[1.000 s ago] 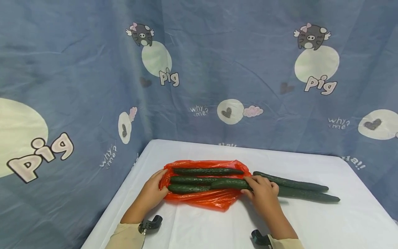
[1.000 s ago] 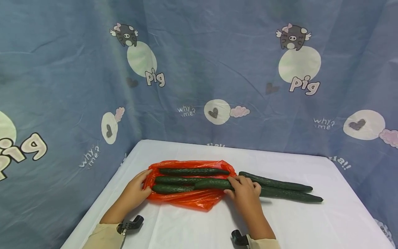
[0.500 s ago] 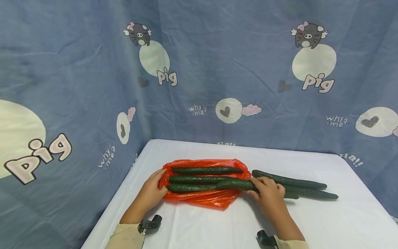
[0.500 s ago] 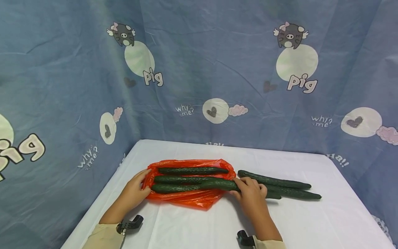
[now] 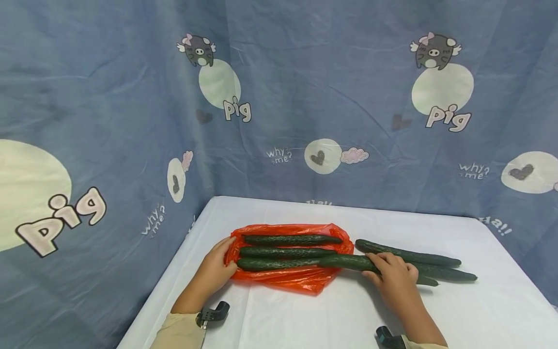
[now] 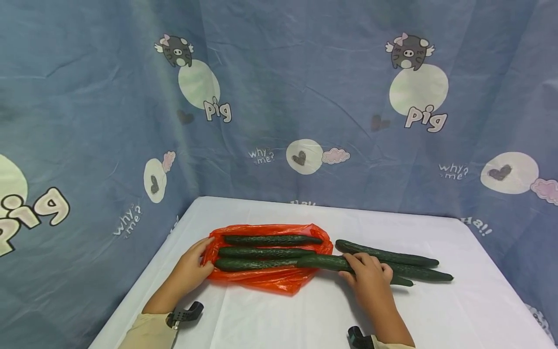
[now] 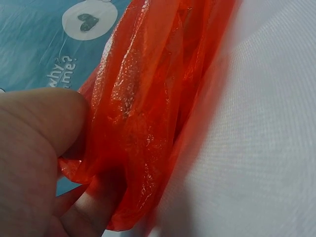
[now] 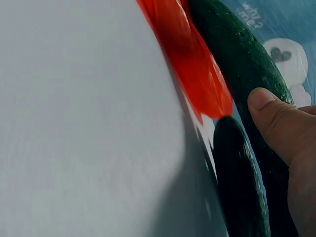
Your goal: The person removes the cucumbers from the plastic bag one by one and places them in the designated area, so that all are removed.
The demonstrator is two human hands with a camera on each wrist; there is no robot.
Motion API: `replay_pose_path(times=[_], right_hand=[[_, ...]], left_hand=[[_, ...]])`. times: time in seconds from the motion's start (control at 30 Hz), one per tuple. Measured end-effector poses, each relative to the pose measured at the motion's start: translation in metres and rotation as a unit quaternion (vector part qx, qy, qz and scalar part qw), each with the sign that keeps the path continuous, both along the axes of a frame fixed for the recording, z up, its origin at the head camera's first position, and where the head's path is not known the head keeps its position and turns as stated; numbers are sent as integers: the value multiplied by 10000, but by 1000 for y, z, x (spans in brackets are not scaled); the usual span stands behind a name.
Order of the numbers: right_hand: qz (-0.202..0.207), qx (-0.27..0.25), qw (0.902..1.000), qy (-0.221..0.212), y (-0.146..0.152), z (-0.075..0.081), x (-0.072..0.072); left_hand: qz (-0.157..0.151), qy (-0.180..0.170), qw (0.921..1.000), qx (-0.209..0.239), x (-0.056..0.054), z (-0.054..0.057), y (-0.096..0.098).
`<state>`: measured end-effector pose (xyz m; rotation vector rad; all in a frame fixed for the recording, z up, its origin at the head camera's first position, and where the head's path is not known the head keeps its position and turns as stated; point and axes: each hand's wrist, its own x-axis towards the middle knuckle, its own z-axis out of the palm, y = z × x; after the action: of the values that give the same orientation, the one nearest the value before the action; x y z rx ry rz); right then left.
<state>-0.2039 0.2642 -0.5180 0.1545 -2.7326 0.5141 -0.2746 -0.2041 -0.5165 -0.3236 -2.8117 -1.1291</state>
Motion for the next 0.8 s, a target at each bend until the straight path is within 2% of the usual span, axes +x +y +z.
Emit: replay_pose_path(times=[0.8], right_hand=[[-237, 97, 9993, -272, 52, -9, 14]], left_hand=[[-58, 73, 9999, -70, -2, -3, -1]])
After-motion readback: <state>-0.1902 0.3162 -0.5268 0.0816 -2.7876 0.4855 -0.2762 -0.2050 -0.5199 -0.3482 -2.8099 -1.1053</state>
